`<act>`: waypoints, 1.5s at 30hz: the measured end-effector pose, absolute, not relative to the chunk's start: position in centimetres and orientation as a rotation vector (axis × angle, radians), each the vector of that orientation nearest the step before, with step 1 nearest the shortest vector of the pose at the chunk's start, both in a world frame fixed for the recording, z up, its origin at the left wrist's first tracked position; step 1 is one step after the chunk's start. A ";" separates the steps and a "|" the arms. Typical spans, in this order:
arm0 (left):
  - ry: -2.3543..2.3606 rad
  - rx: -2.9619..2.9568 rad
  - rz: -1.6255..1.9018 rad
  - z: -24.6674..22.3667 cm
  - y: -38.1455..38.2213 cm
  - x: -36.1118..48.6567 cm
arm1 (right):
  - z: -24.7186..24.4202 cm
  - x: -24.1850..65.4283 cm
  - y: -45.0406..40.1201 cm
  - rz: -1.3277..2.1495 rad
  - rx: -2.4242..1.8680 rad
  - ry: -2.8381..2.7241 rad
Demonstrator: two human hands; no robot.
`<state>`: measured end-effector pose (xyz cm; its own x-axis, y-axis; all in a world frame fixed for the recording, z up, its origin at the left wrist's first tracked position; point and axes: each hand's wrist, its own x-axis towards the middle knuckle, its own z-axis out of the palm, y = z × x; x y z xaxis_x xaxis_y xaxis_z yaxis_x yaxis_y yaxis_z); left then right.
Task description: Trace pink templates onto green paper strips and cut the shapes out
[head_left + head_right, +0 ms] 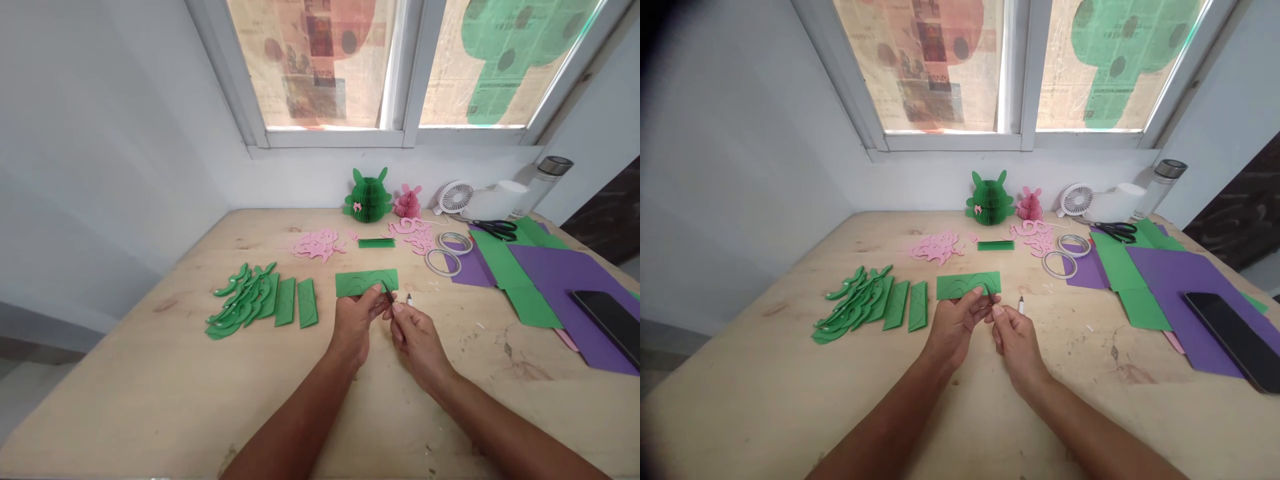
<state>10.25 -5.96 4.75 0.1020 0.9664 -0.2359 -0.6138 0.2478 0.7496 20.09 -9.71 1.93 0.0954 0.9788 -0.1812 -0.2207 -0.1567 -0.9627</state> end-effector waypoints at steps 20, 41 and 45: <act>0.834 0.709 1.203 5.0 -5.3 9.0 | 2.6 20.3 -9.7 1.413 -1.214 -0.924; 0.857 0.788 1.160 4.7 -5.0 8.4 | 2.5 20.4 -9.7 1.421 -1.198 -0.930; 0.858 0.817 1.132 4.5 -4.8 8.2 | 2.7 20.3 -9.7 1.425 -1.209 -0.923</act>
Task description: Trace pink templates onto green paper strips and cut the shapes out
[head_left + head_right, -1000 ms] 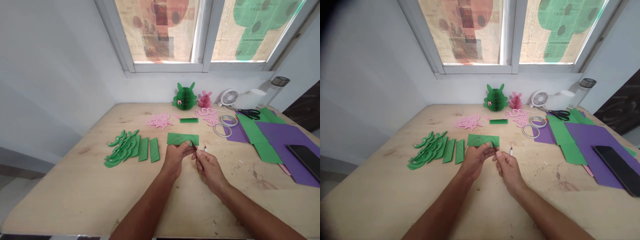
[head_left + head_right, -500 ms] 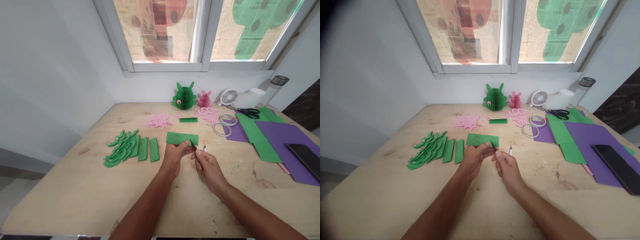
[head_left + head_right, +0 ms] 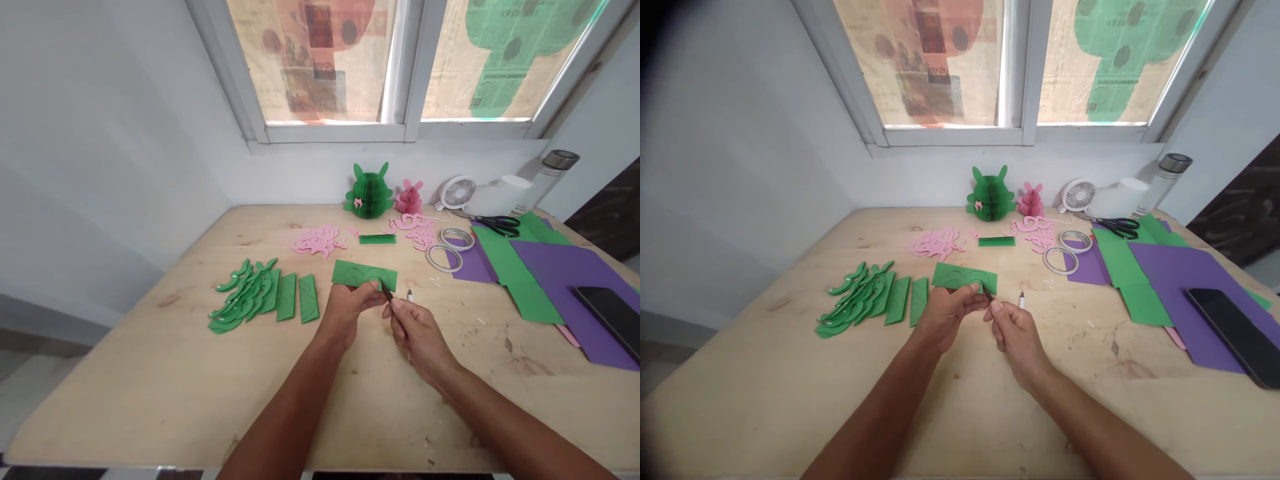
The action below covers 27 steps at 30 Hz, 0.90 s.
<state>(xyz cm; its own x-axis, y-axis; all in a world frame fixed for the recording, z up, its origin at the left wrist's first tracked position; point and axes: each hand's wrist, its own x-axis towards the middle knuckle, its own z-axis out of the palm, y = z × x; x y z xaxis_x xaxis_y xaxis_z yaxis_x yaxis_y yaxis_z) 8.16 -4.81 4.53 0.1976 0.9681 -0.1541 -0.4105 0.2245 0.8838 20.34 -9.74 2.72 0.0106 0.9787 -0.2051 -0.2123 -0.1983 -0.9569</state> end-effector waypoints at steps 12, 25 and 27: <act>0.892 0.894 1.110 4.7 -4.7 7.9 | 2.9 20.4 -9.6 1.451 -1.208 -0.910; 0.894 0.915 1.093 4.8 -4.6 7.7 | 2.9 20.7 -9.8 1.567 -1.137 -0.860; 0.890 0.918 1.095 4.9 -4.6 7.7 | 2.8 20.7 -9.7 1.587 -1.132 -0.844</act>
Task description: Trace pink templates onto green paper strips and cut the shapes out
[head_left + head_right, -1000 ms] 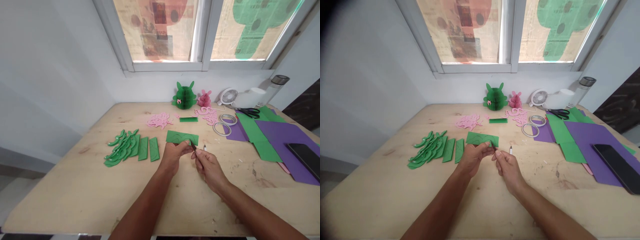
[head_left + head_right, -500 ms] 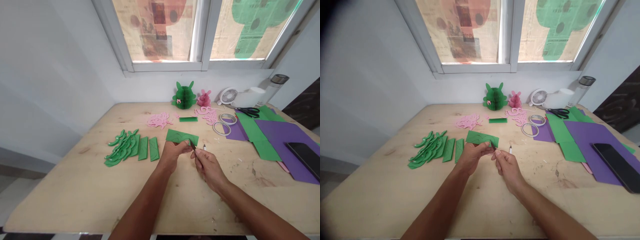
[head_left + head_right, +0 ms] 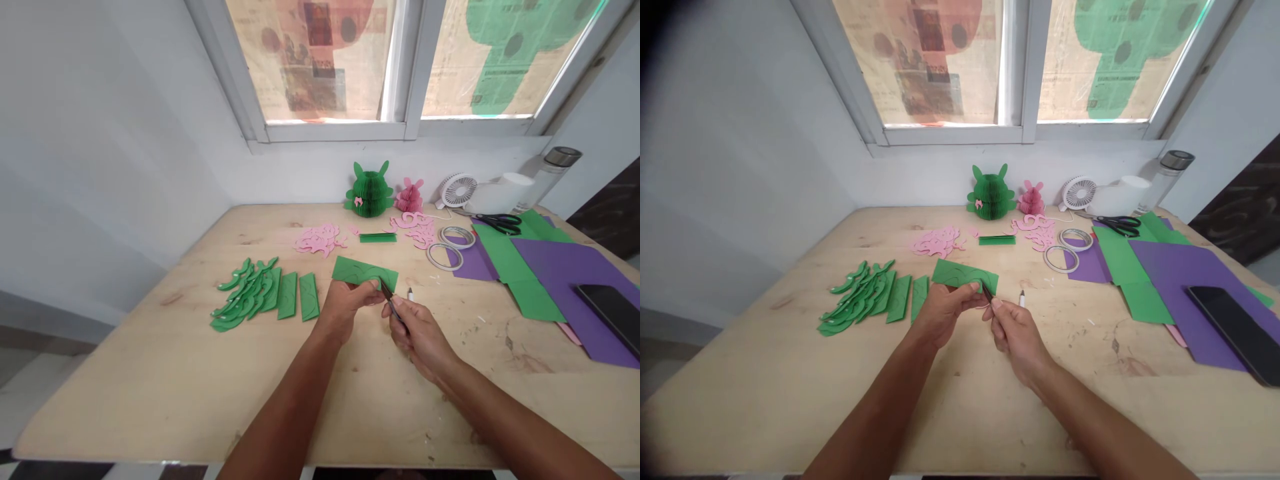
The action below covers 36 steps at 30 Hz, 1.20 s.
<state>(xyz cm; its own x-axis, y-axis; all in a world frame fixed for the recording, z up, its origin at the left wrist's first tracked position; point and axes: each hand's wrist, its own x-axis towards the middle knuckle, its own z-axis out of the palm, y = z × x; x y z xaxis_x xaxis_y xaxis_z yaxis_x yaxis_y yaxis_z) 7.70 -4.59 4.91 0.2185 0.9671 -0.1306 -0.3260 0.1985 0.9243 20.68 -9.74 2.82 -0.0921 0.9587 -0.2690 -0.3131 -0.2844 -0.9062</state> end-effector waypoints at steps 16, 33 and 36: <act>0.902 0.917 1.090 5.2 -4.7 7.7 | 2.8 20.7 -9.7 1.602 -1.120 -0.830; 0.842 0.980 1.030 5.4 -4.5 6.8 | 3.0 20.8 -9.8 1.606 -1.146 -0.842; 0.842 0.979 1.029 5.4 -4.4 6.7 | 3.2 20.7 -9.8 1.602 -1.166 -0.841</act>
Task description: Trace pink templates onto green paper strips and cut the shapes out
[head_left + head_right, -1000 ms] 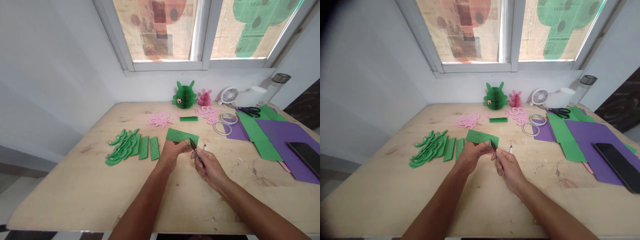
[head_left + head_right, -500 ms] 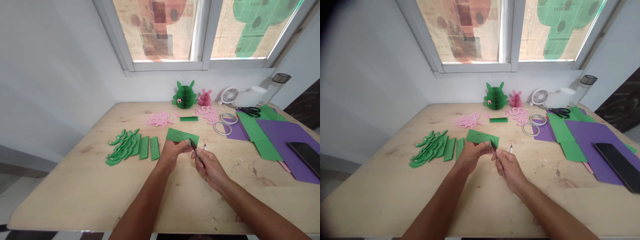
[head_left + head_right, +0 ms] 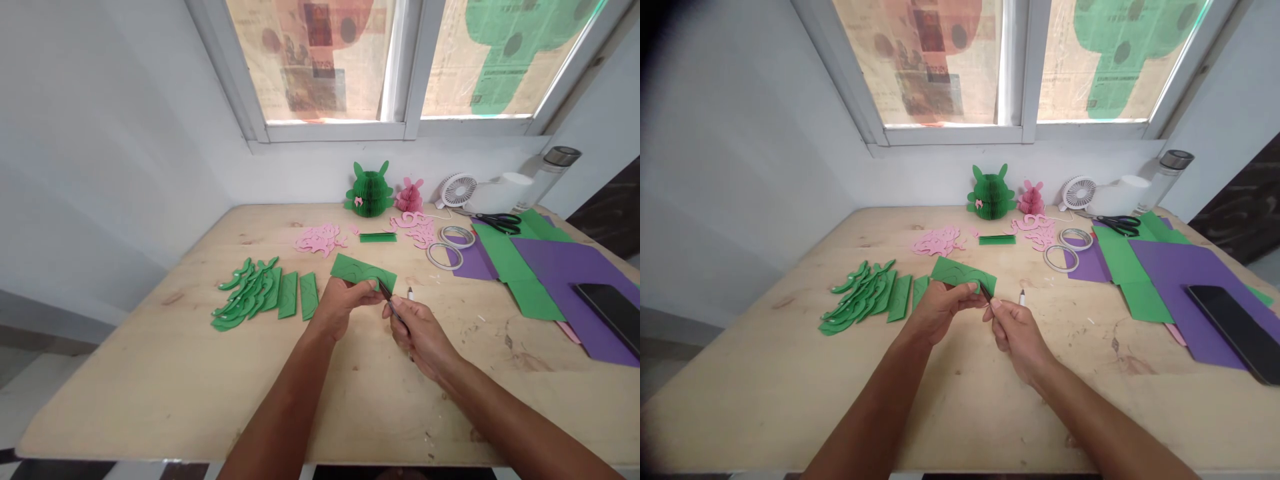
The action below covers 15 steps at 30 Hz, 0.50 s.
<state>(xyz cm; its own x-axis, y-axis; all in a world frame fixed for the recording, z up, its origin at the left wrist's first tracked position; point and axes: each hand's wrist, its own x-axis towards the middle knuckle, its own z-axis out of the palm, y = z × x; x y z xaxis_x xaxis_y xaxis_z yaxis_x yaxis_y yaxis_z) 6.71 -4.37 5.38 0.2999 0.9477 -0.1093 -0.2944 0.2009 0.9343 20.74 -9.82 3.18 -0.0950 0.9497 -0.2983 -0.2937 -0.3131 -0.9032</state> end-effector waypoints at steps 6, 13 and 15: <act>0.851 0.972 1.011 5.3 -4.2 6.5 | 3.0 20.9 -9.7 1.600 -1.176 -0.874; 0.831 1.017 0.964 5.5 -4.0 5.8 | 3.0 21.3 -9.6 1.539 -1.226 -0.995; 0.819 1.031 0.957 5.5 -3.9 5.7 | 3.1 21.4 -9.6 1.545 -1.237 -1.003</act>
